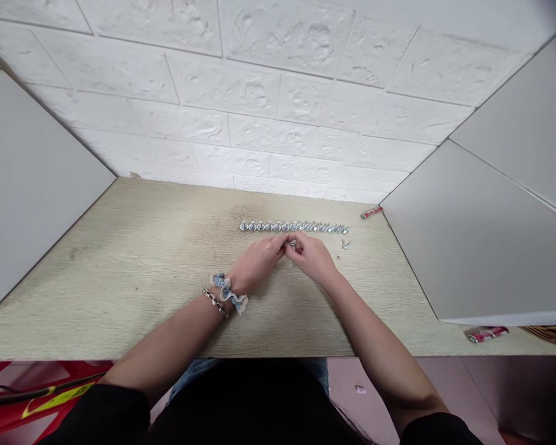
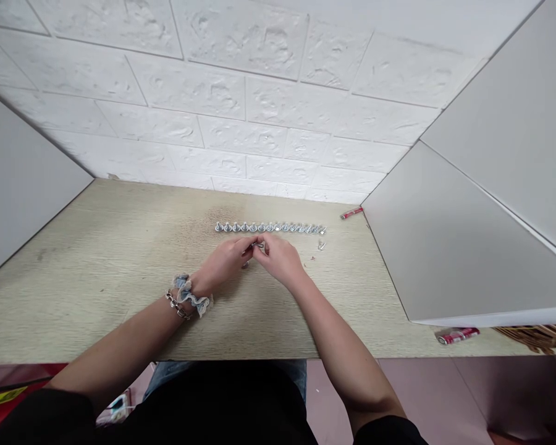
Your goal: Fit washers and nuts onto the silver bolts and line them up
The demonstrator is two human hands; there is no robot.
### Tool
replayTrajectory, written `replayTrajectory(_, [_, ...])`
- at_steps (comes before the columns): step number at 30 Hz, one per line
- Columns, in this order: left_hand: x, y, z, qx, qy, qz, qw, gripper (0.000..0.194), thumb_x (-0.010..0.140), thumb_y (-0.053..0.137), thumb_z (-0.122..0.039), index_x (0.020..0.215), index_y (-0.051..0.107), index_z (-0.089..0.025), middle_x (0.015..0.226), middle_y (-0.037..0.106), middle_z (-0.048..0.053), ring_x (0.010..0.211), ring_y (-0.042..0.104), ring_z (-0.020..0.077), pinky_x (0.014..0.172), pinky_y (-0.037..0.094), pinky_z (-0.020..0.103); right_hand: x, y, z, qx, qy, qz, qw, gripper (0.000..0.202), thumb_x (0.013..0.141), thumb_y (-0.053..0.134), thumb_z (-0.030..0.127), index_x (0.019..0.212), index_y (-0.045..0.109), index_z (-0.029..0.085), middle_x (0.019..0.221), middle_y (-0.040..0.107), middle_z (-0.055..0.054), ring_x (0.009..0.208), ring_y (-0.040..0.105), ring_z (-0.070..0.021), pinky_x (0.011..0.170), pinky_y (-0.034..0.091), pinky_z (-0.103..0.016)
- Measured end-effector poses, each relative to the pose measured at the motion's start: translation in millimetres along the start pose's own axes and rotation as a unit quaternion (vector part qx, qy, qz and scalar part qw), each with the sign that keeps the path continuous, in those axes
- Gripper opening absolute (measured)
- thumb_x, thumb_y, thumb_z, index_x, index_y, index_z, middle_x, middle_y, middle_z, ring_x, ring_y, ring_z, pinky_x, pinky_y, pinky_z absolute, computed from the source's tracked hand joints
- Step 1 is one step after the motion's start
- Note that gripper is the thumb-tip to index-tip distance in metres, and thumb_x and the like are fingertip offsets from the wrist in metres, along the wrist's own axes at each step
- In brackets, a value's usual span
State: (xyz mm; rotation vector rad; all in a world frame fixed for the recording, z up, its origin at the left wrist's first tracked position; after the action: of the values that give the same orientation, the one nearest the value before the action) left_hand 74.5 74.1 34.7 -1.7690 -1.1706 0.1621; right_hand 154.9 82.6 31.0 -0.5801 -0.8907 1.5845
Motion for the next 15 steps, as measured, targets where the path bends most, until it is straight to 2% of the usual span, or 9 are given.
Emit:
replayTrajectory(6, [0.8, -3.1, 3.9, 0.025, -0.014, 0.0, 1.0, 0.027, 0.087, 0.045, -0.019, 0.111, 0.055, -0.015, 0.099, 0.065, 0.009, 0.088, 0.06, 0.0181, 0.075, 0.046, 0.029, 1.3, 2.9, -4.9, 0.023, -0.001, -0.006, 1.0, 0.026, 0.082, 0.047, 0.037, 0.097, 0.063, 0.023, 0.063, 0.059, 0.002, 0.056, 0.049, -0.0122, 0.054, 0.032, -0.023])
replayTrajectory(10, [3.6, -7.6, 2.7, 0.02, -0.019, 0.007, 1.0, 0.023, 0.086, 0.045, -0.023, 0.104, 0.059, -0.017, 0.094, 0.066, 0.006, 0.084, 0.06, 0.0168, 0.074, 0.046, 0.028, 1.3, 3.8, -4.2, 0.04, -0.012, -0.007, 0.999, 0.028, 0.084, 0.045, 0.039, 0.097, 0.064, 0.023, 0.066, 0.061, 0.0, 0.06, 0.051, -0.0125, 0.059, 0.036, -0.024])
replayTrajectory(12, [5.4, -14.9, 5.8, 0.027, -0.033, -0.007, 0.999, 0.021, 0.086, 0.046, -0.024, 0.097, 0.063, -0.017, 0.089, 0.067, 0.005, 0.08, 0.06, 0.0162, 0.073, 0.046, 0.027, 0.9, 0.3, -3.6, 0.046, -0.017, -0.019, 0.999, 0.031, 0.085, 0.043, 0.041, 0.1, 0.062, 0.022, 0.066, 0.06, 0.001, 0.06, 0.051, -0.0125, 0.059, 0.036, -0.024])
replayTrajectory(15, [8.1, -35.0, 16.2, 0.036, -0.056, -0.057, 0.996, 0.021, 0.084, 0.049, -0.028, 0.087, 0.066, -0.016, 0.081, 0.065, 0.005, 0.076, 0.059, 0.0157, 0.072, 0.046, 0.027, 0.6, -8.7, -4.9, 0.056, -0.02, -0.05, 0.997, 0.035, 0.085, 0.042, 0.043, 0.106, 0.059, 0.02, 0.064, 0.058, 0.001, 0.059, 0.051, -0.0125, 0.059, 0.036, -0.024])
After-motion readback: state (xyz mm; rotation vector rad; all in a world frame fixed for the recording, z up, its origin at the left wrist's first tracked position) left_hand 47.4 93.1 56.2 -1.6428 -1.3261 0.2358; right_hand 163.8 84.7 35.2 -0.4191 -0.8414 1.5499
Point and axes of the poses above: each hand's wrist, its own x-axis towards the middle knuckle, its own y-axis out of the palm, z = x × y, the point moved 10 cm from there along x, towards the middle knuckle
